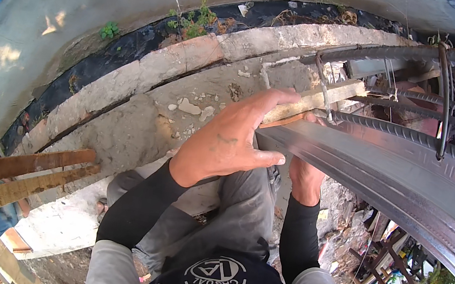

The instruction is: The person aligns a metal channel against a rebar column using wooden spacers, shapes a wooden block with a hammer to adjust the fit, and tightens wire around the column structure using pliers.

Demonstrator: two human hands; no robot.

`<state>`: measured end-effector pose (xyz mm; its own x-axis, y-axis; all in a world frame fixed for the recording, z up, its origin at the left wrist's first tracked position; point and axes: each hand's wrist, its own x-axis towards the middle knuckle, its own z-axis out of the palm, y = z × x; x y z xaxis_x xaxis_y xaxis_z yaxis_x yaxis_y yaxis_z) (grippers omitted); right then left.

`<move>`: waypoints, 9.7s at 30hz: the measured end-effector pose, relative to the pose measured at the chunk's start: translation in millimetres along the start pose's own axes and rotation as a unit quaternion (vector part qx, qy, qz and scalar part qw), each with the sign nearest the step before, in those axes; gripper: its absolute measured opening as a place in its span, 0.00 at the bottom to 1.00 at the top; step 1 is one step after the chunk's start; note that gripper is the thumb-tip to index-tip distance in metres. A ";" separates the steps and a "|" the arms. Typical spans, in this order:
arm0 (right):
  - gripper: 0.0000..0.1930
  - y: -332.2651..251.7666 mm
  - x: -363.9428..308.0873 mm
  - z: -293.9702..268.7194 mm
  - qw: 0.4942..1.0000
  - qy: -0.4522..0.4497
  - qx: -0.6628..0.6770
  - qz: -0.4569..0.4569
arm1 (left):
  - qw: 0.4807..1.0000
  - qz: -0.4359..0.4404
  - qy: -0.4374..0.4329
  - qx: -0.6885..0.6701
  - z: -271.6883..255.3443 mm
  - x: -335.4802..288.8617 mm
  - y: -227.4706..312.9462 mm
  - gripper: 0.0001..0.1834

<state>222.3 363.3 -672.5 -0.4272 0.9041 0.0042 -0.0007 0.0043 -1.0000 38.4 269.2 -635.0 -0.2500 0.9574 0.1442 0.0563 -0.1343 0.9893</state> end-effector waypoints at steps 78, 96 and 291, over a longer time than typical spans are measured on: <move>0.31 -176.6 -23.0 55.5 0.956 0.077 0.069 -0.274 | 0.989 -0.123 0.061 0.050 6.0 -18.2 14.5 0.25; 0.39 -170.9 -28.4 68.9 0.927 0.092 0.061 -0.359 | 0.989 -0.125 0.063 -0.057 4.6 -21.4 -4.0 0.22; 0.18 63.4 -382.5 -265.9 0.928 -0.040 -0.284 0.236 | 0.729 -0.314 0.413 -0.447 76.4 -325.1 -139.3 0.14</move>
<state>626.1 131.3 -737.1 -0.3238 0.8282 -0.4575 0.6710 -0.1399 -0.7281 185.6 -3.9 -821.3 -0.4724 0.4716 -0.7446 -0.8798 -0.2016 0.4305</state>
